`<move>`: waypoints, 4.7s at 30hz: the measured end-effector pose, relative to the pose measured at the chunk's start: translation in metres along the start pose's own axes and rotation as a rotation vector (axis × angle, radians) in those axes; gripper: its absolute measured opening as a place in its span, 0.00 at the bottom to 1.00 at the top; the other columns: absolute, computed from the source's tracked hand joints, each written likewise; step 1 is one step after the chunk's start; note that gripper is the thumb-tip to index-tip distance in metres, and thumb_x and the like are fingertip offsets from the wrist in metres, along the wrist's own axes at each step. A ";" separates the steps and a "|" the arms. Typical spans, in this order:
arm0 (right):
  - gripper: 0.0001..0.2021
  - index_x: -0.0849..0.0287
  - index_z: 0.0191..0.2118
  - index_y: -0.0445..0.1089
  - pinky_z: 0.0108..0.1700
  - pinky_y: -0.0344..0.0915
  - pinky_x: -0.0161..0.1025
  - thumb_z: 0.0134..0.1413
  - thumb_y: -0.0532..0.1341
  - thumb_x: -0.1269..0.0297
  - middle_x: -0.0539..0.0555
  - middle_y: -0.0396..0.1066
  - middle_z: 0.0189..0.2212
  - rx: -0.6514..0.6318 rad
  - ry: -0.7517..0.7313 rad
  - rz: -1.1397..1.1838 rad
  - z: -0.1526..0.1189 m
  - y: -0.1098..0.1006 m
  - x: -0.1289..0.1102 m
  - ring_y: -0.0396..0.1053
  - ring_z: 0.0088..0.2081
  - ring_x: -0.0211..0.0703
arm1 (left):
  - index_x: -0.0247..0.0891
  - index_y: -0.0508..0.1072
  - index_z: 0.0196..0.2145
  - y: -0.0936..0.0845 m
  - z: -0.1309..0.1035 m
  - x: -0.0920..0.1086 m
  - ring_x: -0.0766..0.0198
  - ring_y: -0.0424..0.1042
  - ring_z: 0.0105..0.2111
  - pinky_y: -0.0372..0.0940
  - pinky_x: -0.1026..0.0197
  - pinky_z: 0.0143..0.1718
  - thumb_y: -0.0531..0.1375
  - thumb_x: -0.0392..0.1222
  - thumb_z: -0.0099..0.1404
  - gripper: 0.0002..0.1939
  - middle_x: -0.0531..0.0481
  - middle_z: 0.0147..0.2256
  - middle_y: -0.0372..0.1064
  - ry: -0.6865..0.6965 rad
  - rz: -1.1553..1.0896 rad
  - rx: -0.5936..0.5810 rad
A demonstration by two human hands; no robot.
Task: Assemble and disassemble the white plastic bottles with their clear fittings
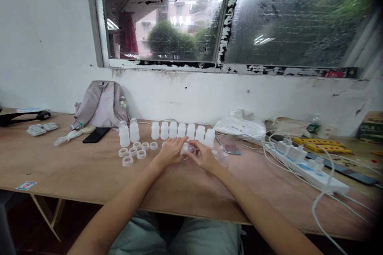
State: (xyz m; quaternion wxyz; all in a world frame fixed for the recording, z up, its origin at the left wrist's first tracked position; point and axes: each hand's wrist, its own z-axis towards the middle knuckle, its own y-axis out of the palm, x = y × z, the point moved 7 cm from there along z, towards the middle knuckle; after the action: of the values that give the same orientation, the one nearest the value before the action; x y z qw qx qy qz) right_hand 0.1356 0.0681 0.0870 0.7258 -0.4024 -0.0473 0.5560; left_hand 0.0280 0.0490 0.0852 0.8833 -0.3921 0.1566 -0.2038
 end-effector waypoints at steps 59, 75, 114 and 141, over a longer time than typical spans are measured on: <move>0.15 0.56 0.39 0.64 0.45 0.63 0.42 0.43 0.61 0.58 0.55 0.64 0.44 -0.009 0.233 0.490 0.019 -0.025 0.033 0.66 0.42 0.42 | 0.37 0.62 0.46 0.011 -0.011 -0.031 0.56 0.64 0.38 0.58 0.57 0.39 0.55 0.56 0.56 0.25 0.45 0.37 0.67 -0.262 0.058 0.052; 0.19 0.60 0.39 0.68 0.47 0.62 0.46 0.36 0.66 0.60 0.57 0.70 0.38 0.020 0.360 0.655 0.001 -0.009 0.045 0.67 0.42 0.46 | 0.43 0.64 0.47 0.004 -0.011 -0.032 0.58 0.66 0.37 0.61 0.62 0.33 0.57 0.57 0.53 0.26 0.49 0.35 0.68 -0.202 0.004 0.004; 0.15 0.59 0.38 0.67 0.31 0.64 0.38 0.42 0.59 0.57 0.51 0.68 0.29 0.076 0.497 0.572 -0.005 0.002 0.056 0.65 0.27 0.38 | 0.36 0.66 0.40 -0.070 0.013 -0.217 0.51 0.66 0.42 0.58 0.59 0.37 0.56 0.62 0.47 0.30 0.42 0.42 0.69 -0.656 0.244 -0.436; 0.10 0.60 0.36 0.66 0.36 0.62 0.37 0.45 0.56 0.75 0.52 0.65 0.31 -0.235 0.086 0.104 -0.020 0.064 0.008 0.63 0.31 0.38 | 0.32 0.59 0.53 -0.019 -0.001 -0.235 0.40 0.39 0.58 0.34 0.34 0.51 0.52 0.62 0.52 0.38 0.34 0.59 0.42 -0.538 0.409 -0.437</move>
State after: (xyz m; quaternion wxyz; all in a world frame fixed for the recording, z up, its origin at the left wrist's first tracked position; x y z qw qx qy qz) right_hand 0.0998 0.0682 0.0300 0.6451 -0.5099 -0.0599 0.5659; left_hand -0.1808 0.1508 0.1265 0.8108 -0.5709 0.0343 0.1245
